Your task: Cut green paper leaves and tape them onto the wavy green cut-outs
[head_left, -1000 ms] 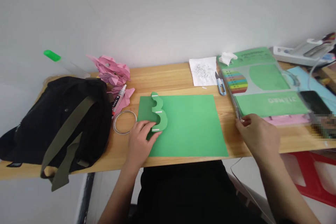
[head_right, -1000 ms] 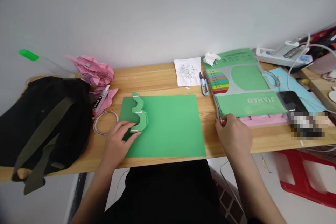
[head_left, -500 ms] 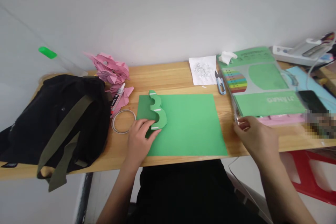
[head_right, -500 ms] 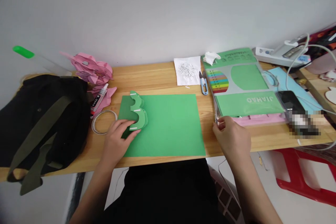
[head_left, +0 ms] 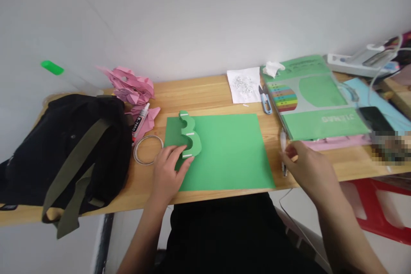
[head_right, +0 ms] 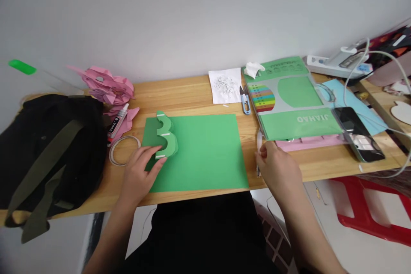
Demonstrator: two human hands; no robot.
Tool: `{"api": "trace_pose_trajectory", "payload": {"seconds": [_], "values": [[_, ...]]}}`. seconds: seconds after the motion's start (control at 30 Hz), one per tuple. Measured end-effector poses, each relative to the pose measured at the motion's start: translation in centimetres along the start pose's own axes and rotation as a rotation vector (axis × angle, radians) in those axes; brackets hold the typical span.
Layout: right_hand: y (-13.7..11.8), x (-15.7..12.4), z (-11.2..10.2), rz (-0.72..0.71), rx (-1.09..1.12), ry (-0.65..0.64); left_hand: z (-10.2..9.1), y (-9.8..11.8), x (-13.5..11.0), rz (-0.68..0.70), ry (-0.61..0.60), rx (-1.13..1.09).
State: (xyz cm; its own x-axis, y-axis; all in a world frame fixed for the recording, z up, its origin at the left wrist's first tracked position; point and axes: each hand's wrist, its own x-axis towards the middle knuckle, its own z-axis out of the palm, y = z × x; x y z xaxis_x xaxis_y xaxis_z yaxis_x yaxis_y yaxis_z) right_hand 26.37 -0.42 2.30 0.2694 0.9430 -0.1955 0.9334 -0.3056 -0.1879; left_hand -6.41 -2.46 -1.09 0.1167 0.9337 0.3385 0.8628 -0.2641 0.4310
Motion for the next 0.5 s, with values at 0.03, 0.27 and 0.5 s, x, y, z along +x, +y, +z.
{"api": "trace_pose_trajectory", "payload": {"seconds": [0.03, 0.27, 0.5], "values": [[0.0, 0.1, 0.1, -0.01, 0.004, -0.013, -0.1, 0.0, 0.0, -0.002, -0.001, 0.001], [1.0, -0.9, 0.8, -0.092, 0.042, -0.096, 0.0, 0.0, -0.1, 0.007, 0.0, 0.007], [1.0, -2.1, -0.7, -0.205, 0.256, -0.188, -0.6, 0.4, 0.1, 0.009, 0.048, 0.022]]}}
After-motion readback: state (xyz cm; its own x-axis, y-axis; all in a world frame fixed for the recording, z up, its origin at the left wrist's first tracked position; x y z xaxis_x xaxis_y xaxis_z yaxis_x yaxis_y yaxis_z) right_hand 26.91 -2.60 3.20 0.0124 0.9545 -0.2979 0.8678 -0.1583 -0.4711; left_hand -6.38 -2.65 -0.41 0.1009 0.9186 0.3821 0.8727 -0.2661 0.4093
